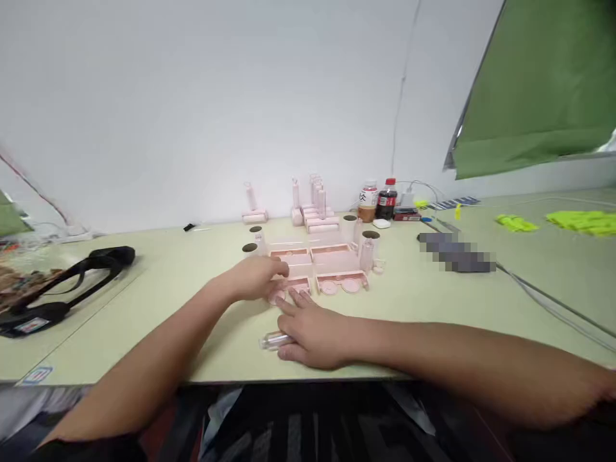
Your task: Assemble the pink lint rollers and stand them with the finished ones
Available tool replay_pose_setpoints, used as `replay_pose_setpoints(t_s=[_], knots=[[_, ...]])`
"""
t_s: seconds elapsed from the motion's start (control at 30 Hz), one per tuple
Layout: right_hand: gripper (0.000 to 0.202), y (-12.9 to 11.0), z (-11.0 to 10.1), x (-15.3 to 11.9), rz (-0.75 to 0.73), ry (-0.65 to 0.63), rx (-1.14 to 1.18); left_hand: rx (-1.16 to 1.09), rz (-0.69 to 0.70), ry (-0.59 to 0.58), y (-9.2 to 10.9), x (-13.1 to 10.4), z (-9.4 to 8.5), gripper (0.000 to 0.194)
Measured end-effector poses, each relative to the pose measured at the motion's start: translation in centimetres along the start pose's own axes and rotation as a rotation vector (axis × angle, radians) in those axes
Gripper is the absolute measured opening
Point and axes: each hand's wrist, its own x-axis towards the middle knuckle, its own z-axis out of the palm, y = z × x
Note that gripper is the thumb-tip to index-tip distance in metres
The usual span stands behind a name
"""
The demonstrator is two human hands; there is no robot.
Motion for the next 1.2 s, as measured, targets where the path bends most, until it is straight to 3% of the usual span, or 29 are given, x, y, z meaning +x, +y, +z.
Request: replay_pose_setpoints(t_s=[0.1,0.2,0.37,0.63,0.73,0.87,1.2], knots=[[0.051,-0.4,0.5,-0.6,0.005,0.053,-0.036,0.017,0.074,-0.002,0.0,-1.0,0.0,0.022],[0.049,-0.7,0.8,-1.1,0.002,0.090,-0.078,0.062,0.082,-0.083,0.3,-1.3,0.0,0.015],[0.044,-0.7,1.0,-1.4,-0.034,0.134,-0.094,0.189,0.040,-0.239,1.2,-0.1,-0.4,0.010],[0.036,-0.5,1.2,-1.4,-0.061,0.153,-0.065,0.330,0.064,-0.313,2.2,1.0,-0.6,0.016],[0.037,-0.5,1.3,-1.3,-0.074,0.157,-0.074,0.327,0.064,-0.304,2.2,0.7,-0.9,0.023],[0.038,-0.6,1.2,-1.2,-0.076,0.152,-0.101,0.372,0.022,-0.244,2.3,0.3,-0.9,0.016],[0.042,-0.6,0.8,-1.0,-0.059,0.105,-0.114,0.423,-0.066,-0.213,2.4,0.2,0.5,0.015]])
